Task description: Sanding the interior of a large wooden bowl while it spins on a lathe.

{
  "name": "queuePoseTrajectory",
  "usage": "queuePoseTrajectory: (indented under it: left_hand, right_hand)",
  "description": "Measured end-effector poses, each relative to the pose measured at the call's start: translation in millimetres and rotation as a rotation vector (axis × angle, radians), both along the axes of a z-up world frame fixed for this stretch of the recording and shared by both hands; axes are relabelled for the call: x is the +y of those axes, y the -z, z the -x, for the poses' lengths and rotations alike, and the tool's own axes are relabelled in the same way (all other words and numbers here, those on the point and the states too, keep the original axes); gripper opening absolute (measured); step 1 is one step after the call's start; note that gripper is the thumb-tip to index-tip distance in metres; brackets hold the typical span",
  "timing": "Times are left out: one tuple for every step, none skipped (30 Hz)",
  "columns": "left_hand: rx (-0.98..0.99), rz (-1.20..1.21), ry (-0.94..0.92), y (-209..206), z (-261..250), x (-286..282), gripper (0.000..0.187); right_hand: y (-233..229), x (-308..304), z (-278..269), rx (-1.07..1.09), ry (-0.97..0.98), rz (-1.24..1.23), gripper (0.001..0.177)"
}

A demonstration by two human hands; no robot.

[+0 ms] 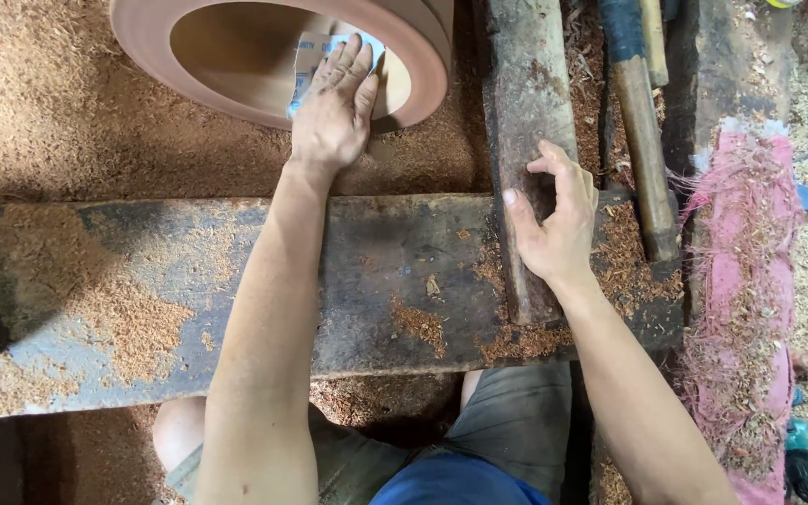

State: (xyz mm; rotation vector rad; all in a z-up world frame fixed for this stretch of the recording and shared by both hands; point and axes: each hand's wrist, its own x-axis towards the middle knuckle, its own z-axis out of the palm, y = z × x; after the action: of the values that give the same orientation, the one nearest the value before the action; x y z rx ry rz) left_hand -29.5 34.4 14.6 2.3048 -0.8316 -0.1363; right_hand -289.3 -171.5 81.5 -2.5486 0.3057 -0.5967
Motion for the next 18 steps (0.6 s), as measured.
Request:
queuePoseTrajectory:
  left_hand:
    - [0.001,-0.001,-0.001,-1,2,0,0.06]
    - [-0.006,0.002,-0.013,-3,5,0,0.059]
    - [-0.012,0.005,-0.024,-4,8,0,0.058]
    - [-0.012,0.005,-0.025,-7,10,2,0.058]
    - [0.009,-0.001,-0.015,-10,13,3,0.056]
    - [0.031,-0.008,-0.008,-13,15,6,0.054]
    - [0.031,-0.008,-0.011,-12,16,8,0.054]
    - [0.022,-0.04,-0.006,-12,15,9,0.053]
    - [0.012,-0.071,-0.001,-11,15,9,0.052]
    - [0.013,-0.07,0.001,-8,15,8,0.052]
    - [0.008,-0.058,0.007,-4,14,7,0.052]
    - [0.004,-0.046,0.011,0,14,6,0.052]
    - [0.006,-0.045,0.012,3,11,3,0.052]
    - [-0.022,-0.038,0.004,6,8,1,0.053]
    - [-0.049,-0.031,-0.005,8,4,-1,0.055]
    - [-0.048,-0.028,-0.005,10,0,-5,0.055]
    - [-0.063,0.003,-0.002,11,-4,-8,0.056]
    - [-0.079,0.035,-0.001,12,-9,-12,0.057]
  right_hand:
    - [-1,0,-1,0.001,-0.001,-0.001,0.061]
    - [-1,1,0,-0.002,-0.001,-0.004,0.061]
    - [-2,2,1,-0.005,-0.002,-0.006,0.06]
    - [-2,2,1,-0.005,-0.002,-0.006,0.06]
    - [-3,3,1,-0.002,-0.001,-0.011,0.061]
    - [-4,4,1,0.001,-0.001,-0.016,0.061]
    - [-3,4,1,0.001,-0.005,-0.016,0.061]
    - [-2,4,1,-0.003,-0.008,-0.009,0.061]
    - [-1,3,1,-0.007,-0.011,-0.003,0.061]
    - [-3,4,1,-0.006,-0.008,-0.002,0.061]
    - [-4,4,1,-0.002,-0.005,-0.005,0.061]
    - [-4,5,1,0.003,-0.003,-0.009,0.061]
    - [-4,4,1,0.005,-0.001,-0.008,0.061]
    - [-4,4,1,0.007,-0.001,-0.004,0.061]
    - [-4,3,0,0.009,0.0,-0.001,0.061]
    - [-3,3,0,0.011,0.0,0.001,0.061]
    - [-2,3,0,0.006,0.001,0.0,0.06]
    - [-2,2,-1,0.0,0.0,-0.001,0.059]
